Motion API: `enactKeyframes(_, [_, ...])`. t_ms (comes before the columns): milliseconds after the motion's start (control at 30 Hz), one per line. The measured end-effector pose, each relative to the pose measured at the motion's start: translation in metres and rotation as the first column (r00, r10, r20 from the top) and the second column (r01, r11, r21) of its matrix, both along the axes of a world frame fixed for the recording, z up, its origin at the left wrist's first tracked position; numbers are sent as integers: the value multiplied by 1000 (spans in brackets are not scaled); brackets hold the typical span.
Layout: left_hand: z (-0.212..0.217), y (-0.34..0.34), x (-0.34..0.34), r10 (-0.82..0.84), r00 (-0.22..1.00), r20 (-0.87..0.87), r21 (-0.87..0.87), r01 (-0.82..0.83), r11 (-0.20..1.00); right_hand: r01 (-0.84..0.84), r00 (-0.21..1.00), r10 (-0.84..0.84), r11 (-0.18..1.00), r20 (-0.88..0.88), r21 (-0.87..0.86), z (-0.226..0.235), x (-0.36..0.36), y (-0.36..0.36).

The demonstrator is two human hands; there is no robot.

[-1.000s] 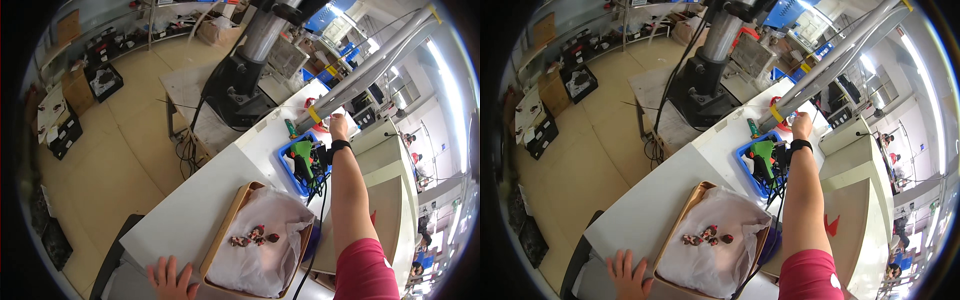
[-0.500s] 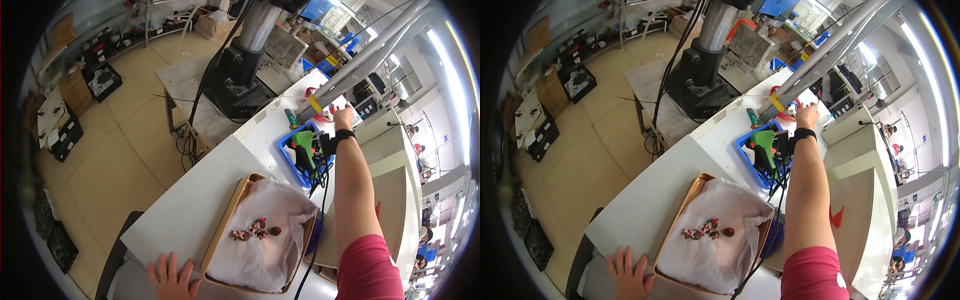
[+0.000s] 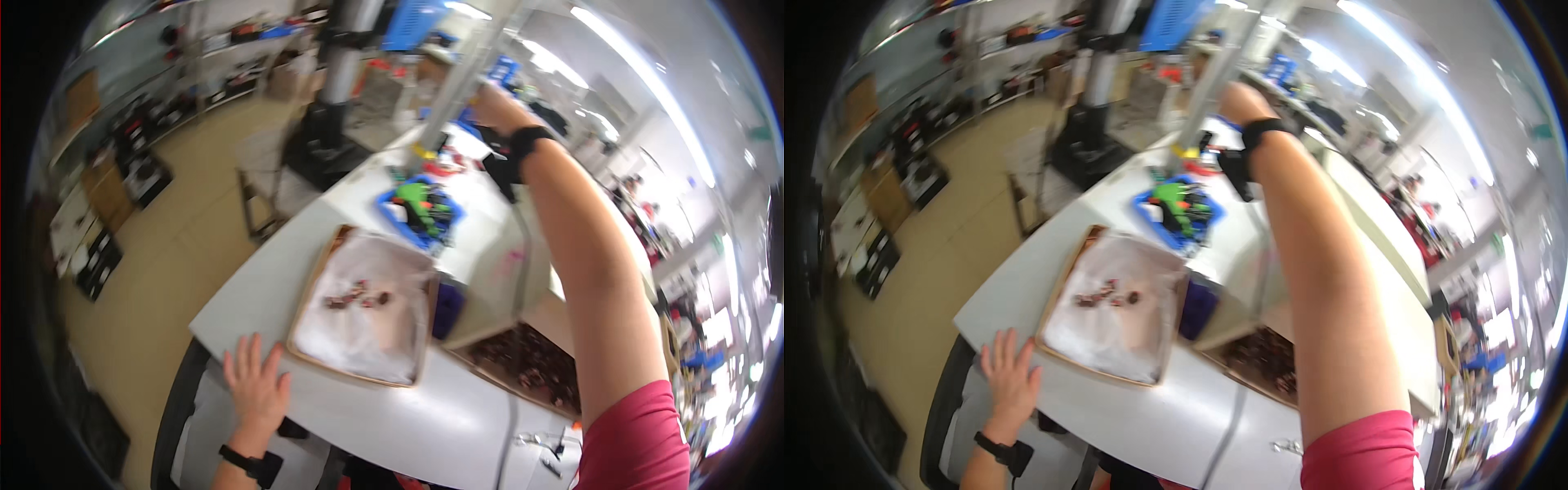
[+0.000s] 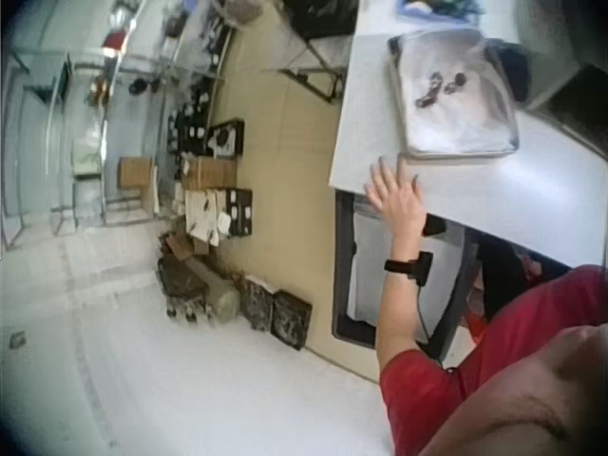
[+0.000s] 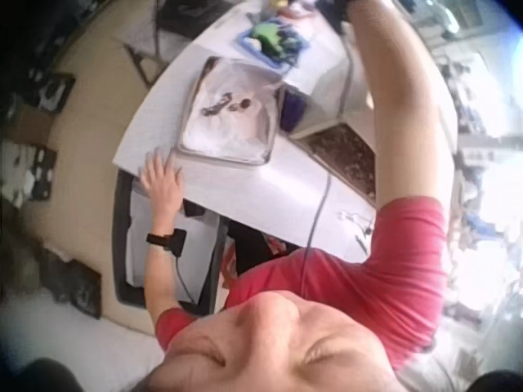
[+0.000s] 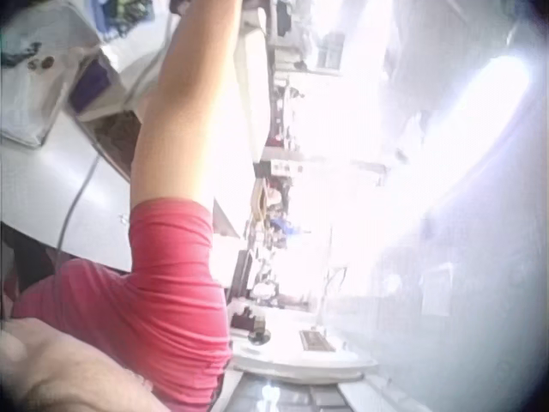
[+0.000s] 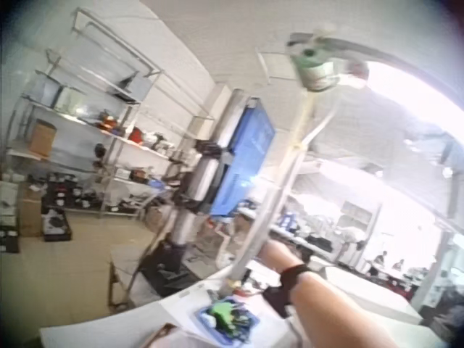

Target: Assembling, cleaning, and gluing small figurine components at a workshop station.

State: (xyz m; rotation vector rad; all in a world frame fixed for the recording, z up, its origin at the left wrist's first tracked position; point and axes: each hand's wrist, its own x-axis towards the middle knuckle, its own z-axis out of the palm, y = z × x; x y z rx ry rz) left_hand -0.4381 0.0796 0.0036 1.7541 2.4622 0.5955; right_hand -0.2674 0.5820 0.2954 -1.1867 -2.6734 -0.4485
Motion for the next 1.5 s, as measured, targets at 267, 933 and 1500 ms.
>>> enactKeyframes(267, [-9,-14,-6,36,995,-90,-133,-48,990,-159,959,222,936,176,-315,38,38,-329])
enactKeyframes(933, [-35,-18,-35,-27,983,-183,-221,-14,975,-192,606,-348,808,-715,-556,-9,479,-577])
enactKeyframes(1500, [89,-138,506,-577,199,792,29,932,362,-282,-435,-248,951,-866,-130,-220,559,-673])
